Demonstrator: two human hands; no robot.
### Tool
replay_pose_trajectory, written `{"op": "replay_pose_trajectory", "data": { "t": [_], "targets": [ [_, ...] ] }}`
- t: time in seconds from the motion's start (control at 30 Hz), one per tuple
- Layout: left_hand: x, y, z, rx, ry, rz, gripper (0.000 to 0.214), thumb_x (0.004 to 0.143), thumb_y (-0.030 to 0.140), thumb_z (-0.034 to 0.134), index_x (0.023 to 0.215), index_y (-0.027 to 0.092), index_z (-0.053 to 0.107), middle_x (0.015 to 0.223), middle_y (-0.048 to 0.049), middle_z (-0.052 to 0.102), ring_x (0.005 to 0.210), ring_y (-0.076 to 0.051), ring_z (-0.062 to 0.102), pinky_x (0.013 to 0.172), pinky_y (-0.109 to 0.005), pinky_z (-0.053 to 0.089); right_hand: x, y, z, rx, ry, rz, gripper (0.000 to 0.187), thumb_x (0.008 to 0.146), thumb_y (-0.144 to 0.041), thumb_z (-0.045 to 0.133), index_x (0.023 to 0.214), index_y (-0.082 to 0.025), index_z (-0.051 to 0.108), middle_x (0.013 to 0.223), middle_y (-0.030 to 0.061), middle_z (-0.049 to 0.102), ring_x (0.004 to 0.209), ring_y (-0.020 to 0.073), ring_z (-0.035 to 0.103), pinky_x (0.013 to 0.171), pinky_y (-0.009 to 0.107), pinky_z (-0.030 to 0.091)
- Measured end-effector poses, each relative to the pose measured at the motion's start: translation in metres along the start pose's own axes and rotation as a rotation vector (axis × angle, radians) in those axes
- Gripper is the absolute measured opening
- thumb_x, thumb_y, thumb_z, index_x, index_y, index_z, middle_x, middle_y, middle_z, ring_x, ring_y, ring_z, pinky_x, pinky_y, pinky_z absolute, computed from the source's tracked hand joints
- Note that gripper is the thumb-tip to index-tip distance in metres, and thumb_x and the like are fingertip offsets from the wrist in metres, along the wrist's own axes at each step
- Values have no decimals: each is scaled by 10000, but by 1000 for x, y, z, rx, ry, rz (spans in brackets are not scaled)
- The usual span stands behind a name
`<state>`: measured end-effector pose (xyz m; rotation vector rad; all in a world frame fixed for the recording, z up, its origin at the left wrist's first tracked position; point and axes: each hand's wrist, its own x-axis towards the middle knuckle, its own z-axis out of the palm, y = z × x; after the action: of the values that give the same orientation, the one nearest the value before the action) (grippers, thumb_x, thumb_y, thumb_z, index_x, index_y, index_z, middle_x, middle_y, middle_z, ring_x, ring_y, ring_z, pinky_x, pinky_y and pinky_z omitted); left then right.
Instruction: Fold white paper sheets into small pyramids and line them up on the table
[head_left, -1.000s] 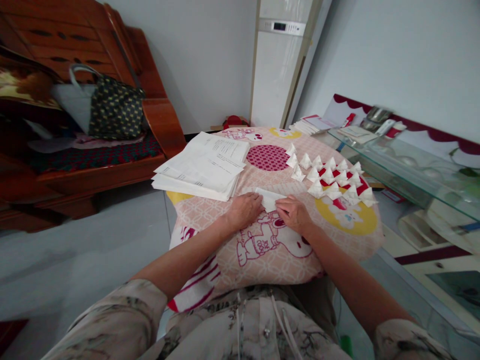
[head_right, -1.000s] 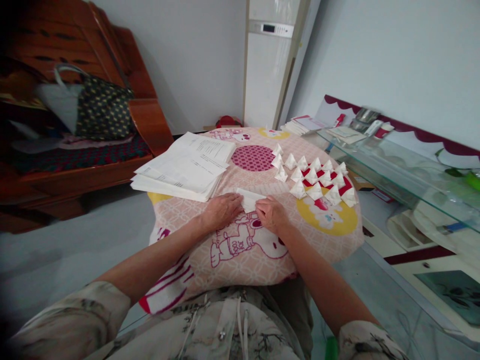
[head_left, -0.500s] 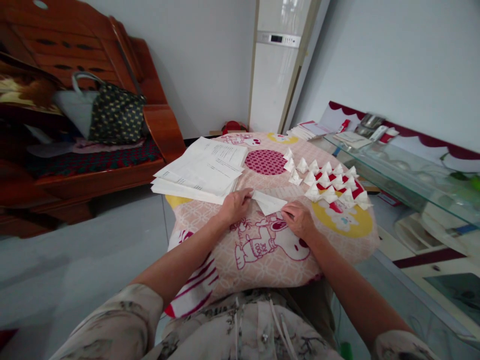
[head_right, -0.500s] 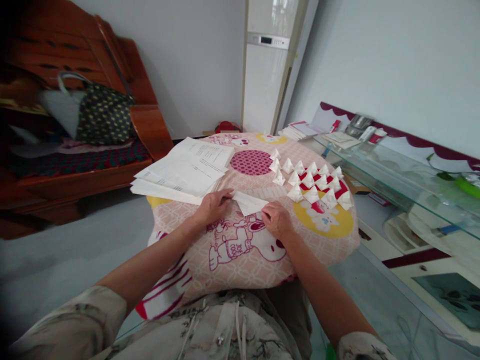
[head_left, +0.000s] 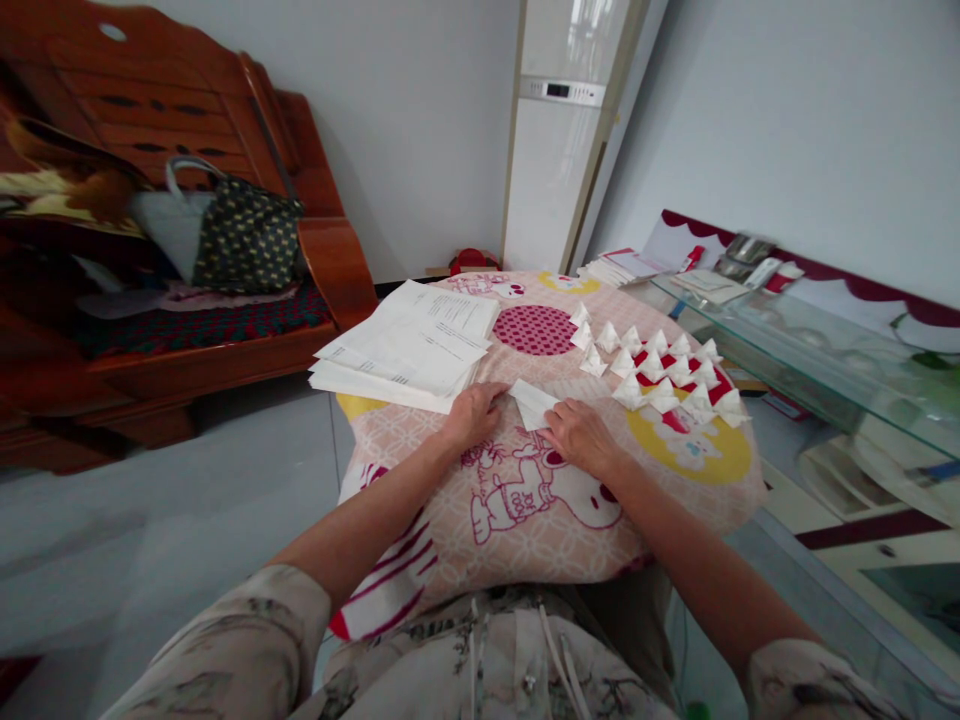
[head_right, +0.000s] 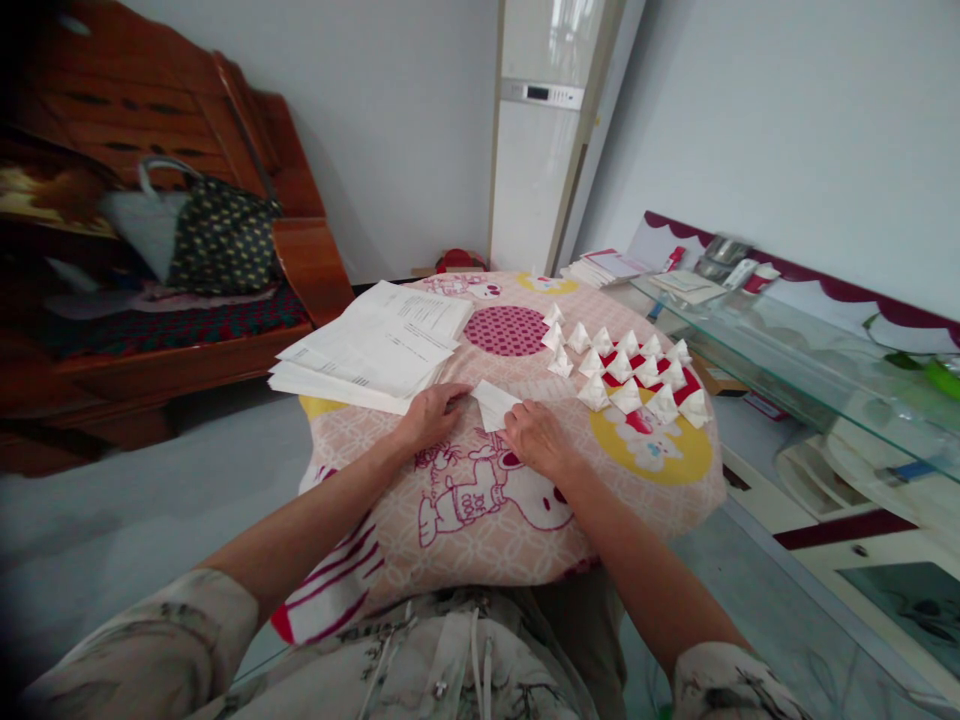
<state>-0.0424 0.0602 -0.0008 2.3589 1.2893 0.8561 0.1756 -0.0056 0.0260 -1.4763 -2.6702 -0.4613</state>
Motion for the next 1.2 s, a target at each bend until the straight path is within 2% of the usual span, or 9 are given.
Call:
{"op": "replay_pose_trajectory", "data": {
  "t": [0.2,0.33,0.43,0.53,0.7,0.87,0.97,1.1,1.2],
  "targets": [
    [2,-4,1,-136,31,-72,457,791,68,574,1235,143,655,1197,-110,719,1061,-225,681,997,-377,535,5,0,9,170,91,107,199,885,-88,498,823,-128,683,843,136,683,804,227,598,717,321,430],
    [10,-6,-1,-499,21,-161,494,766,160,681,1255,109,630,1151,-130,717,994,-211,694,914,-348,564,4,7,14,743,387,484,167,826,-207,509,704,-179,619,619,22,605,580,163,559,553,264,412],
    [14,-1,-2,-842,-102,-174,439,739,236,756,1146,99,664,1027,-111,736,889,-180,697,826,-304,565,2,13,14,1261,374,705,186,777,-354,557,719,-191,624,541,-26,569,417,135,504,400,240,363],
    [14,7,-2,-1033,-163,-221,452,701,269,807,1097,103,667,945,-76,735,766,-133,672,703,-241,543,0,16,14,1474,293,790,208,696,-394,617,694,-186,629,512,-34,567,348,116,452,326,231,321],
    [11,9,-3,-954,-98,-311,380,786,270,730,1127,117,665,737,-11,684,571,-82,575,535,-188,469,0,19,16,1423,133,779,222,679,-386,597,700,-174,661,474,-37,549,345,103,419,319,214,279],
    [4,8,-6,-574,-93,-272,158,819,258,633,882,131,703,615,13,627,509,-95,537,479,-200,420,6,26,17,1215,139,642,181,702,-316,602,676,-163,695,550,-13,620,492,133,536,447,219,372],
    [-2,14,-9,-307,-84,-185,119,803,225,644,811,135,721,639,0,650,574,-114,572,572,-231,468,9,27,19,1043,188,618,133,719,-251,621,707,-163,721,638,7,691,580,156,599,530,238,409],
    [-9,23,-10,-78,30,7,251,778,93,616,989,142,741,942,-75,731,885,-189,659,848,-325,536,11,23,20,766,184,561,95,772,-202,645,766,-172,735,725,36,725,667,179,635,616,271,425],
    [-12,27,-8,-55,-58,235,286,833,114,599,1085,156,726,1098,-104,708,1055,-217,640,967,-358,515,9,19,18,546,174,459,91,816,-186,645,773,-180,725,789,57,721,742,191,627,681,290,437]
  ]
}}
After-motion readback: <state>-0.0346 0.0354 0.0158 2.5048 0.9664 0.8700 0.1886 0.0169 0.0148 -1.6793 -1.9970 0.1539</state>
